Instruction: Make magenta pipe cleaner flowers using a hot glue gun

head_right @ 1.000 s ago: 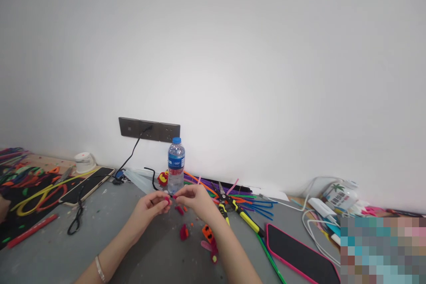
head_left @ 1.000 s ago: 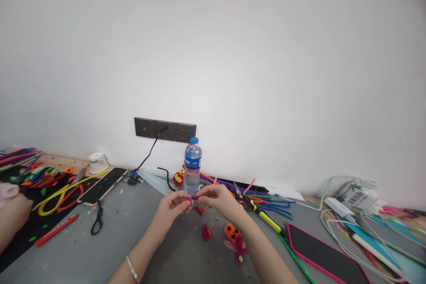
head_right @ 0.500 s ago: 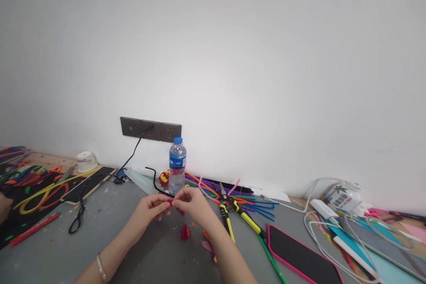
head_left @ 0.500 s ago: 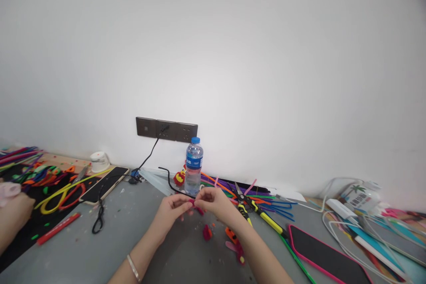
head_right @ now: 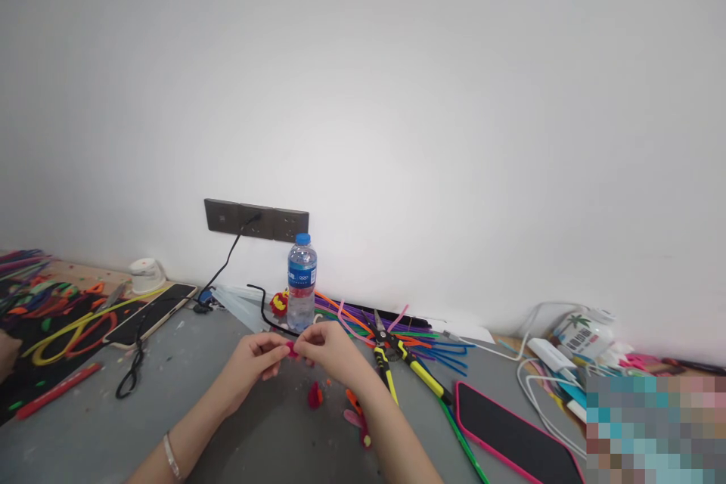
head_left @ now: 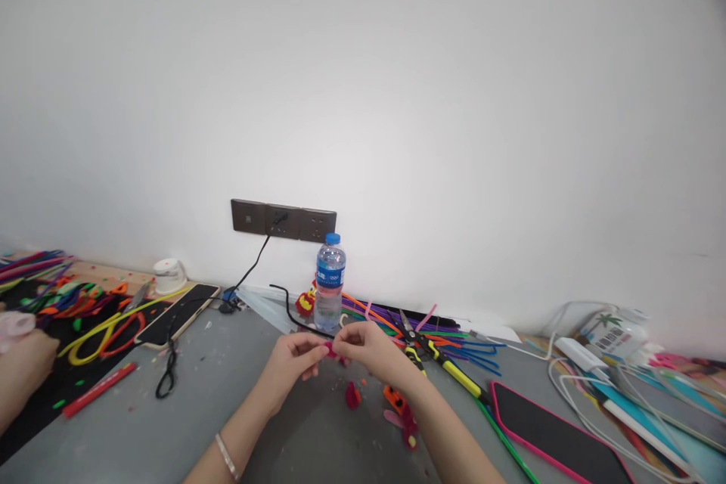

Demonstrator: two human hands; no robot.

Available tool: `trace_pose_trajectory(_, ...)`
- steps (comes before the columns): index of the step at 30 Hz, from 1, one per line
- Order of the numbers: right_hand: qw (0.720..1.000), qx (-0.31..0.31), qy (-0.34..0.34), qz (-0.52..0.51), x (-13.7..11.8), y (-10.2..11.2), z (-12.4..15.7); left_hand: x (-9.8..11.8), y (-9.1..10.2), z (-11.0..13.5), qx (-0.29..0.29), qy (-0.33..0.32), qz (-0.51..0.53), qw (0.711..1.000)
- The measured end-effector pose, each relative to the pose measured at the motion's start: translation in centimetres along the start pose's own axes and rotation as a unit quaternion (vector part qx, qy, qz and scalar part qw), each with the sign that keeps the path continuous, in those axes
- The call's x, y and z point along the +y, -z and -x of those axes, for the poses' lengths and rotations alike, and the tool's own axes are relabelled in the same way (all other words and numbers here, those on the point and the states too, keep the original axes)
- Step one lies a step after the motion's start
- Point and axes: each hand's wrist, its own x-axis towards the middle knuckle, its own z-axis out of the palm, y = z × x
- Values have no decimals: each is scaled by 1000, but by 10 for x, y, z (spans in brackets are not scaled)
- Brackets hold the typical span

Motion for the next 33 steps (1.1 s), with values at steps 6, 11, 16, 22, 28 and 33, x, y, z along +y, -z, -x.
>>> trace_pose_trajectory(6, 1000, -2, 2, -4, -1, -1, 1, -1, 1, 0, 2, -3, -3, 1000)
trace_pose_trajectory(11, 1000, -2, 5, 5, -3, 0, 2, 3, -1, 1, -1, -17, -14, 1000)
trace_pose_trajectory(16, 1000, -2, 5, 5, 1, 0, -1, 5, 0, 1, -4, -24, -27, 999)
trace_pose_trajectory(22, 1000, 11, 7, -10, 5, -2, -3, 4, -1, 0, 3, -25, -27, 999)
trace_pose_trajectory(28, 999, 25, 25, -3, 6, -6, -2, 1, -2, 1, -10, -29, 8, 1000)
trace_pose_trajectory(33, 999, 28, 33, 1, 0, -9, -1, 2, -2, 2, -19, -33, 13, 999)
